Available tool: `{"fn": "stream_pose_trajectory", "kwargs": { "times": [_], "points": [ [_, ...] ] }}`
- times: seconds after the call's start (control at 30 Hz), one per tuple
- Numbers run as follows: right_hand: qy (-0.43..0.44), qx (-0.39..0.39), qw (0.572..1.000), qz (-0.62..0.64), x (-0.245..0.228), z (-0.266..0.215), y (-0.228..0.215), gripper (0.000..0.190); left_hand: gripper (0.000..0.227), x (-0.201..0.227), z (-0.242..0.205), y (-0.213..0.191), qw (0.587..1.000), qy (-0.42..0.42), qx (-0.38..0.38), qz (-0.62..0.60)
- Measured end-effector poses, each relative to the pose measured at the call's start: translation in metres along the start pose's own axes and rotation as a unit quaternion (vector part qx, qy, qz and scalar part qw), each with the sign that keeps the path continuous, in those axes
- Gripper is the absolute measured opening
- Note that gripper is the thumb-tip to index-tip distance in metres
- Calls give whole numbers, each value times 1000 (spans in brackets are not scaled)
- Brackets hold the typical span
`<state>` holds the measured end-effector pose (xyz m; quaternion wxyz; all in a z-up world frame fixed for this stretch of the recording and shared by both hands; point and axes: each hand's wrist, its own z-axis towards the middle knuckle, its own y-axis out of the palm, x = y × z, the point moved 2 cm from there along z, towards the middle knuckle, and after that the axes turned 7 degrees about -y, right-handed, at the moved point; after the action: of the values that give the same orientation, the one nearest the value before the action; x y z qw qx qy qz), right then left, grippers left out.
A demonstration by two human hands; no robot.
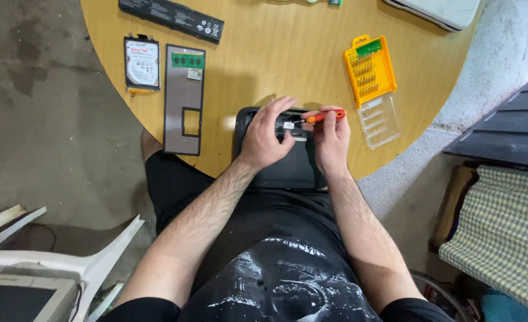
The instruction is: The person removes the battery from a laptop and then uses a screwdriver to unscrew and remove the bottom cover and the keyboard cover. The laptop is placed on a round wooden table with other components like a hard drive and RAM visible.
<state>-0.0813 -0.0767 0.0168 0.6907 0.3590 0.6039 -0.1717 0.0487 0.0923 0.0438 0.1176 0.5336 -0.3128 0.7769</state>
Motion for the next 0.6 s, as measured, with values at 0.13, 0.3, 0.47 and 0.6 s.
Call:
{"fn": "stream_pose_trajectory", "kwargs": {
  "times": [0.13,0.3,0.47,0.6],
  "points": [
    [-4,55,998,0,-12,11,-48,31,86,2,6,-3,999,51,15,8],
    [-18,185,982,-35,-65,26,-110,28,77,-4,0,3,998,47,32,8],
    [-52,183,966,-176,-79,38,-154,41,76,-5,-2,6,998,53,29,25],
    [-70,157,955,-243,-73,42,-161,32,71,-2,0,6,995,70,55,34]
  ]
}}
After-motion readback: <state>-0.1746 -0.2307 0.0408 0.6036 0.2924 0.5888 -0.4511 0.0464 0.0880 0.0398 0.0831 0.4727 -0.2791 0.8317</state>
